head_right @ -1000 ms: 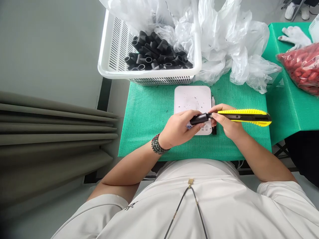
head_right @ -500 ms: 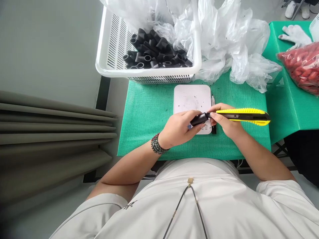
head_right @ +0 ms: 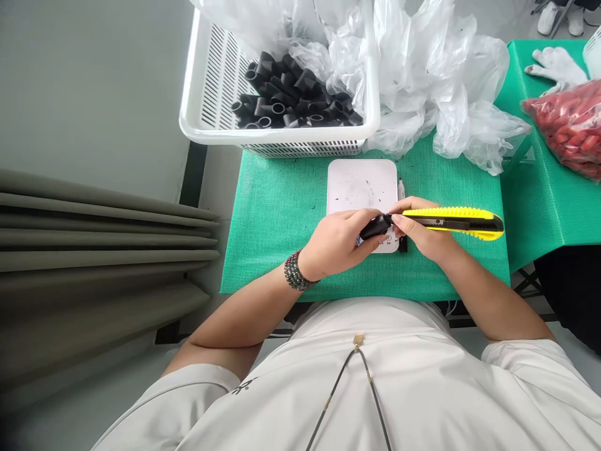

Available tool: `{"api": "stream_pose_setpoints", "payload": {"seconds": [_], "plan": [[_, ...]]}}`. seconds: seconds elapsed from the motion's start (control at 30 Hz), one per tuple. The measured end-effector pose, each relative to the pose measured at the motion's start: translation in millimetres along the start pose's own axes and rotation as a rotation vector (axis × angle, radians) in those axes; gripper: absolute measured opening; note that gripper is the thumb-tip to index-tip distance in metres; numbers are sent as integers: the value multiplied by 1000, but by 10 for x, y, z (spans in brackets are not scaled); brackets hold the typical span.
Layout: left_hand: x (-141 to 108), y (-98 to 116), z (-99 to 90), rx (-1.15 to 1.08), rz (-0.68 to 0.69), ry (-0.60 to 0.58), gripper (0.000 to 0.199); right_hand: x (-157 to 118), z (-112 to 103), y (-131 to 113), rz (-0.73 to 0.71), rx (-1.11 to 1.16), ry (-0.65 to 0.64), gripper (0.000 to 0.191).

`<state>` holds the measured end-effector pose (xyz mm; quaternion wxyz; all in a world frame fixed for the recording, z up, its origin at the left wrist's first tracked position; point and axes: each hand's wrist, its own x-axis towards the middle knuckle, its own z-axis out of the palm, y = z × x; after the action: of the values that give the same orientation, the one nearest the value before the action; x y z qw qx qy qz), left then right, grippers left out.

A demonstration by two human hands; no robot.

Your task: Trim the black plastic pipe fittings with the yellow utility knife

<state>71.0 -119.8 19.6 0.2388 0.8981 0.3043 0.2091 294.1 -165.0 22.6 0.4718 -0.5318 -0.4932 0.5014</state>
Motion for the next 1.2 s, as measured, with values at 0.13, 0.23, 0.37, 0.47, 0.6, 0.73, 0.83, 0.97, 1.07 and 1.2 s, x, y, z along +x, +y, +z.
{"api": "stream_pose_setpoints", "payload": {"seconds": [0.13,0.23,0.37,0.47,0.6,0.73,0.83,0.97,1.07,1.2], "plan": [[-4,-6,15,31,27,5,30,-10,-30,43,-14,-79,-17,30],[-6,-10,22,43,34,0,33,-15,-39,38,-43,-176,-17,31],[-2,-10,18,70,46,-10,37,-14,-12,-40,-89,-281,-6,30],[-1,-7,13,84,53,-17,36,-10,6,-89,-115,-307,-17,29],[-5,-5,9,84,52,-33,35,-8,5,-107,-122,-342,-25,29],[-9,1,-1,108,63,-44,35,-5,-6,-108,-142,-390,-31,26],[-9,12,-10,124,71,-54,35,-1,-13,-104,-164,-409,-39,21],[-4,24,-23,126,68,-85,35,2,-22,-92,-151,-425,-49,20],[3,27,-27,129,69,-114,35,0,-19,-76,-138,-435,-54,24],[10,23,-24,136,74,-129,37,-5,-1,-61,-140,-430,-63,27]]}}
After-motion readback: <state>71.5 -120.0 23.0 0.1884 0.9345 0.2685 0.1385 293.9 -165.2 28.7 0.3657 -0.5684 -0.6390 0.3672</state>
